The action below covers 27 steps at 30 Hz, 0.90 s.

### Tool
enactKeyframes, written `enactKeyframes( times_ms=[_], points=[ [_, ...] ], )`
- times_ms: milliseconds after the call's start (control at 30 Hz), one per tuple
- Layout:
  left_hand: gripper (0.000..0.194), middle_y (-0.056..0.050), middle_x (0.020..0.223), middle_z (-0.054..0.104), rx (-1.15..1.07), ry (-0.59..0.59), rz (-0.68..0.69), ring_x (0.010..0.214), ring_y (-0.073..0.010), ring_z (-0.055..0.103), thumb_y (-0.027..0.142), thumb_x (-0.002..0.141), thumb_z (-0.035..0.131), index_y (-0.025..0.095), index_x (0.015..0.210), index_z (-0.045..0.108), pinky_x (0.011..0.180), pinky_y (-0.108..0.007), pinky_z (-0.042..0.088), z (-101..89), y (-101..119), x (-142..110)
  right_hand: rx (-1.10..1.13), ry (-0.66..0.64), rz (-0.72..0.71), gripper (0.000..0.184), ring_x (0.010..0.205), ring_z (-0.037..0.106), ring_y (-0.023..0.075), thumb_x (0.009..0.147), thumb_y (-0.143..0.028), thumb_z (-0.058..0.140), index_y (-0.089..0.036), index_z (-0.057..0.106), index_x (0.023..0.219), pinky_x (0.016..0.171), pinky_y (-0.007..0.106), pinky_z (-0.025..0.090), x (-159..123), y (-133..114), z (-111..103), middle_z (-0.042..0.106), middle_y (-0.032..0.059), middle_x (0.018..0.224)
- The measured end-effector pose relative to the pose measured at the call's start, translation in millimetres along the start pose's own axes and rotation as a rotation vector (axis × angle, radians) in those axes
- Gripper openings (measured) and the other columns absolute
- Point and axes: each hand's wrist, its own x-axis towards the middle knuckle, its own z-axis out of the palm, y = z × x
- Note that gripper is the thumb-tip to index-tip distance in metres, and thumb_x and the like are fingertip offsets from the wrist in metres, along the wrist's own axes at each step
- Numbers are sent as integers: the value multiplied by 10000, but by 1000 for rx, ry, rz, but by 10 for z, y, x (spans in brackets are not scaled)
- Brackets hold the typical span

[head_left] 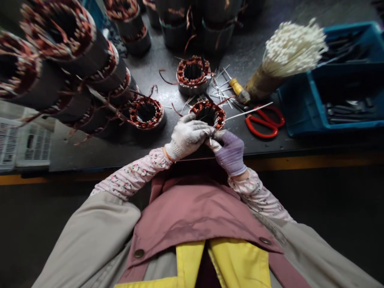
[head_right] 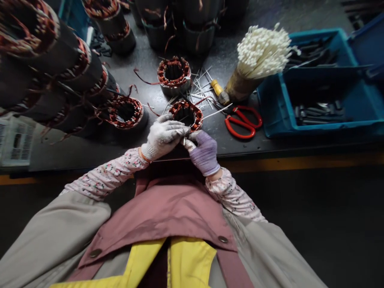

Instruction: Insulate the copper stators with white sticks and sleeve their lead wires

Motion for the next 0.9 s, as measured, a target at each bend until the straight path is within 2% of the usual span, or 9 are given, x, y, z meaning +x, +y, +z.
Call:
enactKeyframes(
  times_ms=[100,300,433,533,667,800,900],
  points=[
    [287,-44,999,810,-4,-7,-22,1036,-179,738,328,1006,488,258,1025,766,1141,-467,386,12,-2,4,28,-7,-35,153,707,676,176,868,-315,711,-229,689,743,693,302,554,-62,-77,-48,719,22,767],
    [288,-54,1052,803,10,-46,-13,1089,-199,722,318,989,495,259,1082,762,1137,-484,390,10,-5,4,-6,16,68,199,660,651,182,863,-375,693,-225,677,732,666,312,543,8,-31,-6,696,22,709],
    [312,-46,1000,810,14,1,-16,1025,-184,740,315,1009,465,251,1046,768,1093,-454,427,28,5,8,21,-13,-8,199,706,671,180,874,-358,694,-231,674,723,693,309,548,-21,-81,-39,707,23,750],
    [308,-44,995,810,15,0,-12,1029,-184,738,316,1012,466,257,1063,765,1108,-464,412,32,9,9,13,21,-16,153,719,673,175,878,-314,707,-233,686,750,714,306,549,-54,-147,-75,711,20,764],
    [309,-60,1051,803,27,-51,-10,1090,-199,722,323,1003,473,255,1091,761,1116,-480,409,5,4,6,-34,7,10,225,638,638,172,900,-381,680,-217,676,747,641,301,517,-11,-21,0,689,18,697],
    [357,-55,1069,801,50,-64,5,1090,-185,722,342,1023,425,252,1052,769,1088,-450,435,-12,-20,9,-207,9,-94,281,692,638,188,948,-443,600,-209,692,823,644,303,480,68,130,70,712,61,775],
    [360,-60,1065,801,48,-69,19,1076,-188,724,380,1024,433,248,1034,768,1062,-442,446,-13,-41,22,-443,-40,-179,304,682,610,189,961,-448,566,-194,698,858,608,305,417,111,59,-22,708,96,816]
  ],
)
